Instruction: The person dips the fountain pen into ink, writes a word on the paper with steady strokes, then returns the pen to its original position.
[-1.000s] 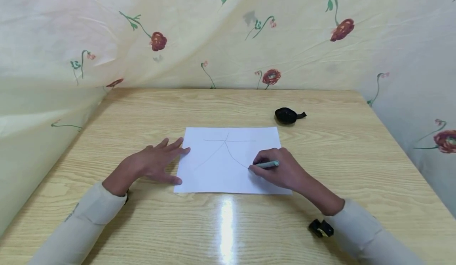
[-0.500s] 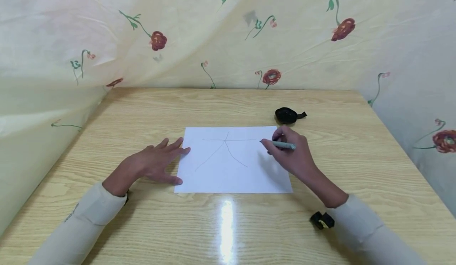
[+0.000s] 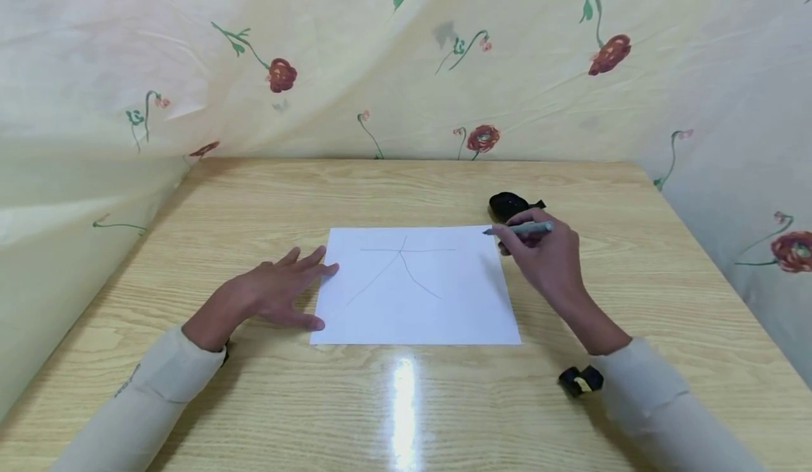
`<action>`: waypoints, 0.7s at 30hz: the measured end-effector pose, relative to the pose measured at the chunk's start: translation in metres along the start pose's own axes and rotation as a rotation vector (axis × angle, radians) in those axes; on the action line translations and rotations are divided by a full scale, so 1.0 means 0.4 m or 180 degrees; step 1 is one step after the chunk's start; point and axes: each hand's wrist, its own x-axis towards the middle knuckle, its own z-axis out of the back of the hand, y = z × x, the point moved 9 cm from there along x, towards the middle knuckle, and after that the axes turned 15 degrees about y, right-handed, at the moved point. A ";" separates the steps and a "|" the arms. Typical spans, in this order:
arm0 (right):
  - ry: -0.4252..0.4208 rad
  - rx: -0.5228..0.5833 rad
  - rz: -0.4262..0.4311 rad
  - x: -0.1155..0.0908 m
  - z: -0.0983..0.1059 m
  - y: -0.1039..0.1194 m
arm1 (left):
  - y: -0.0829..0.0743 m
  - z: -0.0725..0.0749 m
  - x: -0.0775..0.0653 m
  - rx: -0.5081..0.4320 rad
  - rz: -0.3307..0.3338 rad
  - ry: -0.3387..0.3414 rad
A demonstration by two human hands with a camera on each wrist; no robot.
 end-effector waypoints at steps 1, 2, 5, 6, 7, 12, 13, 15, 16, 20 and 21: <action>-0.0025 0.0062 0.0011 0.002 0.005 -0.006 | 0.000 -0.001 0.000 0.0000 -0.0001 -0.0001; -0.0052 0.0111 0.0024 0.004 0.009 -0.013 | 0.001 -0.003 0.001 0.0001 -0.0001 -0.0001; -0.0134 0.0205 0.0016 0.008 0.024 -0.034 | 0.002 -0.006 0.001 0.0023 0.0000 0.0001; -0.0162 0.0214 -0.0007 0.008 0.029 -0.040 | 0.002 -0.006 0.001 0.0033 0.0001 0.0001; -0.0184 0.0241 -0.0041 0.008 0.033 -0.047 | 0.002 -0.006 0.001 0.0042 0.0003 -0.0002; -0.0238 0.0209 -0.0194 0.007 0.047 -0.065 | 0.004 -0.003 0.001 0.0055 0.0007 -0.0012; -0.0235 0.0182 -0.0210 0.007 0.048 -0.065 | 0.005 -0.003 0.001 0.0051 0.0007 -0.0012; -0.0213 0.0102 -0.0251 0.010 0.049 -0.067 | 0.006 -0.004 0.002 0.0037 0.0006 -0.0005; -0.0198 0.0051 -0.0280 0.012 0.049 -0.070 | 0.006 -0.003 0.002 0.0029 0.0006 -0.0004; -0.0141 -0.0080 -0.0422 0.021 0.053 -0.085 | 0.007 -0.005 0.001 -0.0006 0.0000 -0.0002; -0.0132 -0.0093 -0.0453 0.022 0.054 -0.089 | 0.007 -0.006 0.001 -0.0013 -0.0002 0.0000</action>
